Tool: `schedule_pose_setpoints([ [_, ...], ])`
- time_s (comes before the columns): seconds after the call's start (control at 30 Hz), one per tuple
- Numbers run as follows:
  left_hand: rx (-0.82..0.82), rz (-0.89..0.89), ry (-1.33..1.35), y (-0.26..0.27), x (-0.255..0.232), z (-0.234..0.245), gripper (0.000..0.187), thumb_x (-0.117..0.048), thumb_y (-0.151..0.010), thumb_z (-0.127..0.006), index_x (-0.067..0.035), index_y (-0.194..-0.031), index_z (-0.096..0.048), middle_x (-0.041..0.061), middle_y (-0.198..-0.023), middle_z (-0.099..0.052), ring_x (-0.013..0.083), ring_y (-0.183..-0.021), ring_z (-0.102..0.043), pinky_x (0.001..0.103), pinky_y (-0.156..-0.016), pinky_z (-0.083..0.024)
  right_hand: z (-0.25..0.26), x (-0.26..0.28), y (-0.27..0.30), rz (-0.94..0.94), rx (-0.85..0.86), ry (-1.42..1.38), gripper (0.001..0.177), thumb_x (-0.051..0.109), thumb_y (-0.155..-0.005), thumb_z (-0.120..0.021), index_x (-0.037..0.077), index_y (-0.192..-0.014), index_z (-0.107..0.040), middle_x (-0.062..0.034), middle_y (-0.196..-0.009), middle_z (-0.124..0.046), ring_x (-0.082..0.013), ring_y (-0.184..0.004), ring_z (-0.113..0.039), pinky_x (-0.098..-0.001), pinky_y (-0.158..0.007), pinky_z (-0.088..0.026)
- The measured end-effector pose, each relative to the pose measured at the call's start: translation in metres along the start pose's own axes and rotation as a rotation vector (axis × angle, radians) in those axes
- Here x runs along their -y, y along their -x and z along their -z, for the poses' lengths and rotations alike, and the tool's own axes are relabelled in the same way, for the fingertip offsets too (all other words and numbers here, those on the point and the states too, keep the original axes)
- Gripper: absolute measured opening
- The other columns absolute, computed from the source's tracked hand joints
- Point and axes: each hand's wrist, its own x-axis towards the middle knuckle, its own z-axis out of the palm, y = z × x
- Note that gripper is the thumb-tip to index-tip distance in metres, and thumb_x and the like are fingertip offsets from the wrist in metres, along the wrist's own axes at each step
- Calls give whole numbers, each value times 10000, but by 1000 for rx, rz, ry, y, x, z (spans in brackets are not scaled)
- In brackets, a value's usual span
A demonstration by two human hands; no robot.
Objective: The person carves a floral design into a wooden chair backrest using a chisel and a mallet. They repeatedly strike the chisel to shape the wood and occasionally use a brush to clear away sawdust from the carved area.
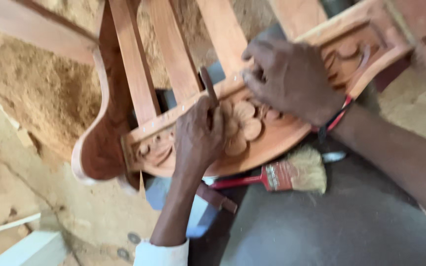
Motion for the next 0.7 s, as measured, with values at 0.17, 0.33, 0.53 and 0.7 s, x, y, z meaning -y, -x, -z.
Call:
schedule_pose_setpoints([
  [0.17, 92, 219, -8, -1, -17, 6, 129, -202, -949, -625, -73, -943, -623, 184, -749, -640, 377, -738, -653, 505, -686, -471, 3, 5, -6, 14, -23, 21, 224, 257, -927, -751, 69, -1041, -708, -75, -862, -695, -258, -690, -696, -415, -628, -555],
  [0.33, -67, -50, -8, 13, -10, -1, 129, -162, -995, -617, -52, -939, -582, 183, -823, -654, 396, -796, -644, 516, -714, -478, -3, 2, 1, -6, 25, -20, 252, 276, -973, -752, 54, -1084, -703, -62, -855, -700, -228, -683, -700, -401, -625, -556],
  [0.53, -51, -48, -17, -2, -10, -1, 178, -163, -963, -643, -43, -885, -537, 190, -747, -636, 404, -728, -641, 527, -662, -467, 0, 3, -4, 19, -5, 17, 264, 247, -923, -749, 46, -1084, -690, -86, -886, -704, -238, -674, -696, -404, -619, -554],
  [0.7, -72, -8, -101, 5, -11, -8, 209, -184, -1006, -632, -37, -913, -516, 195, -773, -643, 408, -728, -644, 533, -666, -476, 0, 5, 2, 3, 1, -26, 248, 250, -941, -747, 53, -1081, -690, -91, -927, -703, -262, -739, -705, -421, -675, -565],
])
